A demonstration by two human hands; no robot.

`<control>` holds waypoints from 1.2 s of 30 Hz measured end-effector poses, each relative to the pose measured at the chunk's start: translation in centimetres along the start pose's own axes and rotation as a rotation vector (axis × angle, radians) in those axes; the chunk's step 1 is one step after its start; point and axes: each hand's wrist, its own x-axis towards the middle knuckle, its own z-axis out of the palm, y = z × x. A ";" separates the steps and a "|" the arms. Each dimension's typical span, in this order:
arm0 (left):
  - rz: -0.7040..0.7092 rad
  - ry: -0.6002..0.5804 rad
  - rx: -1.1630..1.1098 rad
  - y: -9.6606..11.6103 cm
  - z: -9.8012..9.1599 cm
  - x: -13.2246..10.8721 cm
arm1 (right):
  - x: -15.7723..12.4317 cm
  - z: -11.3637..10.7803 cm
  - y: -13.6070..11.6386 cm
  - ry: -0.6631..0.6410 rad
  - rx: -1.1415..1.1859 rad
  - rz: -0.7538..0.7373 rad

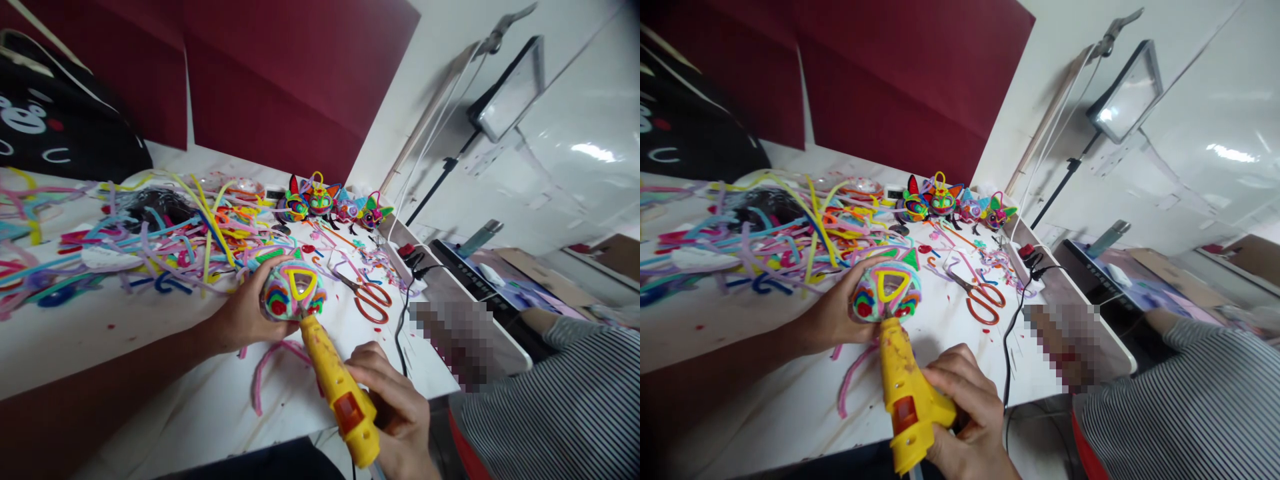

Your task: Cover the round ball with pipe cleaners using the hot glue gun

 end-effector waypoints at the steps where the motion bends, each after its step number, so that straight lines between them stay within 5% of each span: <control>1: 0.004 0.012 -0.006 0.1 0.1 0.0 | 0.0 0.0 0.0 0.000 -0.003 0.003; 36: 0.035 0.028 -0.032 -0.7 0.2 -0.2 | 0.2 0.3 -0.1 0.040 -0.015 -0.036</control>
